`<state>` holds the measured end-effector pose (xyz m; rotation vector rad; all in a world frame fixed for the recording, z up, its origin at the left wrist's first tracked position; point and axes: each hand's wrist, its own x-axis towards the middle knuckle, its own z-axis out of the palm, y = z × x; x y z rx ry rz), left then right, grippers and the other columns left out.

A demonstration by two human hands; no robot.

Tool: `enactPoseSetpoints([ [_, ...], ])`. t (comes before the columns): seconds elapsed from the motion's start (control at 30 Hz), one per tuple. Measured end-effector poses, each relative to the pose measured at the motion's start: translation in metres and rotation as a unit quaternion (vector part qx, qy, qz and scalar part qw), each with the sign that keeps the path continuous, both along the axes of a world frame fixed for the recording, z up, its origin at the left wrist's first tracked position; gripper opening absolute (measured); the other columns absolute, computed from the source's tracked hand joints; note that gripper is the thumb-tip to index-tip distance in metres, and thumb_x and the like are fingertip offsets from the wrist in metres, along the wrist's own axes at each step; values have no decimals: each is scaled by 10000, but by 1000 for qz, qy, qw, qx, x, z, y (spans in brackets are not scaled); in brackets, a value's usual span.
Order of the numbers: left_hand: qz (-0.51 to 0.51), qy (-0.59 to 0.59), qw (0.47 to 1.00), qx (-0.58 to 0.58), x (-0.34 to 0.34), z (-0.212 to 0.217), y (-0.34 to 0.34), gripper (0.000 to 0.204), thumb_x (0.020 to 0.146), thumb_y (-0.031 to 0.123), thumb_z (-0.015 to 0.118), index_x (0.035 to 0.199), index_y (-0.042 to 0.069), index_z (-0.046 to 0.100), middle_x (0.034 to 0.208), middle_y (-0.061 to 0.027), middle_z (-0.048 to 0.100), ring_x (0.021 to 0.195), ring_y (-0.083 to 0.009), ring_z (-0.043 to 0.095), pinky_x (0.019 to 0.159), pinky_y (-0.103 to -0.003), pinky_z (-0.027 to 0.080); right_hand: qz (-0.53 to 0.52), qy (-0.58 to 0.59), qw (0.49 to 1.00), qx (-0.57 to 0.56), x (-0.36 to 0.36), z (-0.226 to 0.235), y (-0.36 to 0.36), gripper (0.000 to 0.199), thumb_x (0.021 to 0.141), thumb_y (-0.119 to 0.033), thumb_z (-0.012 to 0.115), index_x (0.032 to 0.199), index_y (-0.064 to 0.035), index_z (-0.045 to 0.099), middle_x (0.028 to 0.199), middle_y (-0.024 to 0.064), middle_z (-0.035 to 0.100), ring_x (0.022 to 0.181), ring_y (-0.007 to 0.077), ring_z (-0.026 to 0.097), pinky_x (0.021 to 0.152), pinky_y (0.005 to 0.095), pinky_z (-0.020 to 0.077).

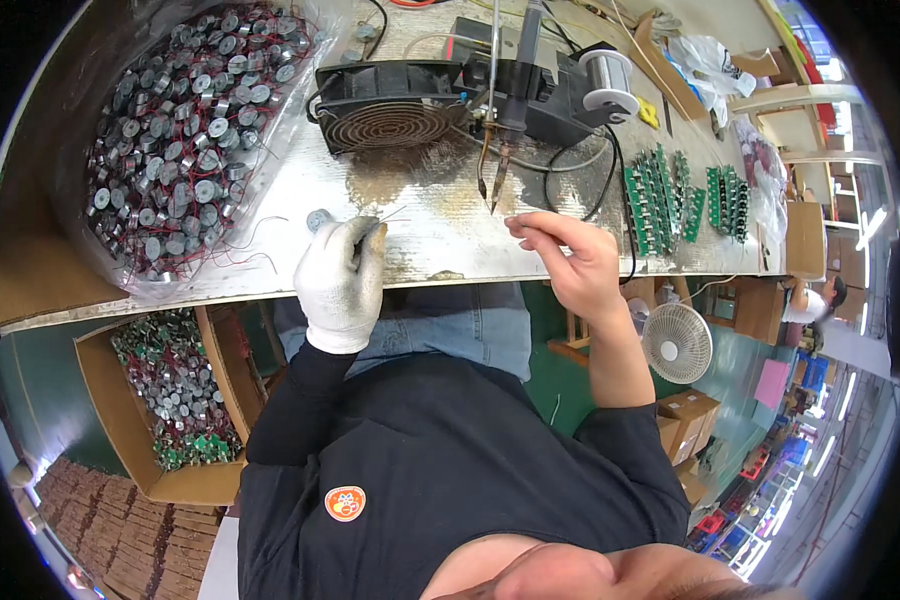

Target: Assembling electronic components onto a printed circuit board at a factory workbench.

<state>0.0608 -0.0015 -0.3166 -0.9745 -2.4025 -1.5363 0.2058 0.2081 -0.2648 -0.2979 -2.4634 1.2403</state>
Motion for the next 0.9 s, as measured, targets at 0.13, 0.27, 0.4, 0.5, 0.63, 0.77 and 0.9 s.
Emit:
enactPoseSetpoints([
  [0.13,3,6,1000,-15,1,2,1,118,799,47,694,902,19,644,770,-117,603,631,-263,595,579,-320,468,7,9,998,59,-3,1,5,131,860,47,608,979,53,662,855,110,700,782,156,687,668,257,550],
  [0.27,1,21,1000,-6,0,-1,2,119,798,42,692,904,17,643,762,-116,596,617,-262,587,572,-320,463,-29,24,999,18,-9,0,-5,90,816,20,652,903,18,676,804,113,686,719,190,673,620,267,518],
  [0.4,1,29,999,-17,1,0,2,117,800,34,688,905,14,641,750,-115,584,601,-261,574,561,-321,455,-49,40,998,-15,-12,-5,-4,78,802,3,676,879,12,675,790,111,680,700,203,667,615,271,514],
  [0.5,2,28,999,-20,1,1,2,118,800,33,687,906,15,639,748,-114,581,597,-258,570,558,-319,453,-41,63,996,45,-18,-3,-4,84,792,7,679,876,13,674,776,115,676,681,205,664,608,280,515],
  [0.63,6,33,999,-15,2,0,3,122,800,33,688,910,17,638,749,-113,580,594,-254,568,555,-314,452,10,38,997,71,-15,-7,0,75,780,46,671,853,32,666,782,122,679,681,185,661,607,265,505],
  [0.77,5,36,999,-18,2,0,3,119,803,35,688,910,18,639,745,-111,579,592,-253,566,554,-312,451,-14,78,992,95,-17,-6,-1,85,758,49,678,835,16,668,753,118,670,654,204,651,583,273,492],
  [0.9,7,31,999,-24,2,-1,4,115,805,37,686,909,17,640,739,-108,574,593,-251,564,556,-311,449,7,64,993,96,-16,-5,1,84,747,37,675,822,1,665,723,118,654,622,237,643,548,297,495],
])
